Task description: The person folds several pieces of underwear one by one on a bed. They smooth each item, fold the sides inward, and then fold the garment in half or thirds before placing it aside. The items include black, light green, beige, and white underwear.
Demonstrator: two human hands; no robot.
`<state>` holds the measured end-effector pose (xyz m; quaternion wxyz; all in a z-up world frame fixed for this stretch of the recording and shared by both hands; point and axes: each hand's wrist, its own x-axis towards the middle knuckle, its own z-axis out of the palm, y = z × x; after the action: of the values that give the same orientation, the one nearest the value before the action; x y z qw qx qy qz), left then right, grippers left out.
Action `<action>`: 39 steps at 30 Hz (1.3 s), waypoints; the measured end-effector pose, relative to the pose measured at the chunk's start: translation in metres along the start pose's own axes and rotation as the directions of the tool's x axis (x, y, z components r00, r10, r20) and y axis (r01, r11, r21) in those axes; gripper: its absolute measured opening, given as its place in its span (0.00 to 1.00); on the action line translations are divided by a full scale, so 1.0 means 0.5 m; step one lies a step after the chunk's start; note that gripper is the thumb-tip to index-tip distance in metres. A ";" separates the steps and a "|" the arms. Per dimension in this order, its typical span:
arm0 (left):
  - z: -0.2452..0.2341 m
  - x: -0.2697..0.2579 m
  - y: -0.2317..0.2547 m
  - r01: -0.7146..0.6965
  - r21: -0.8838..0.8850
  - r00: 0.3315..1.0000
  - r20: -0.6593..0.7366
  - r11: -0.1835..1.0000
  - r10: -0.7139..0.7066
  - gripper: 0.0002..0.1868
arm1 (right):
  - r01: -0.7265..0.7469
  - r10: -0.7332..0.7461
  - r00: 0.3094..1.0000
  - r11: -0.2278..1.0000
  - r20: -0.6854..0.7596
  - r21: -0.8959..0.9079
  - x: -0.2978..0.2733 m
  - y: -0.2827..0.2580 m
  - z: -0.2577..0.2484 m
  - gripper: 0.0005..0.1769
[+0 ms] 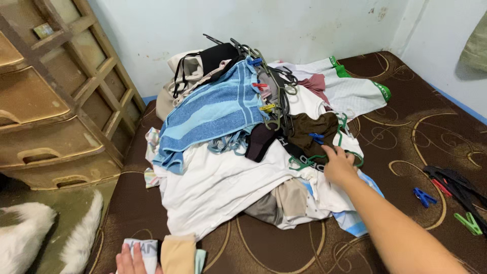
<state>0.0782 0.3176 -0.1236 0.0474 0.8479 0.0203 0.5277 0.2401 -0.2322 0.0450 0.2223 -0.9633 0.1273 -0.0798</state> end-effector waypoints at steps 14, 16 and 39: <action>0.031 -0.049 -0.028 0.031 0.034 0.999 0.003 0.999 -0.031 0.38 | 0.452 -0.428 0.757 0.889 -0.494 -0.077 -0.008 -0.018 -0.196 0.06; 0.026 -0.021 -0.013 0.015 0.015 1.000 0.000 1.000 -0.015 0.38 | 0.527 -0.496 0.631 0.838 -0.596 -0.140 -0.016 -0.034 -0.280 0.07; -0.353 0.458 0.711 0.739 -0.635 0.657 0.753 0.227 -0.033 0.12 | 0.630 -0.554 0.772 0.730 -0.311 0.264 -0.409 -0.167 -0.416 0.13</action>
<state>0.0157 -0.0065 0.1943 0.6576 0.7421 -0.0681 0.1101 0.0187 -0.1872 0.2474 0.3393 -0.8826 -0.1818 -0.2699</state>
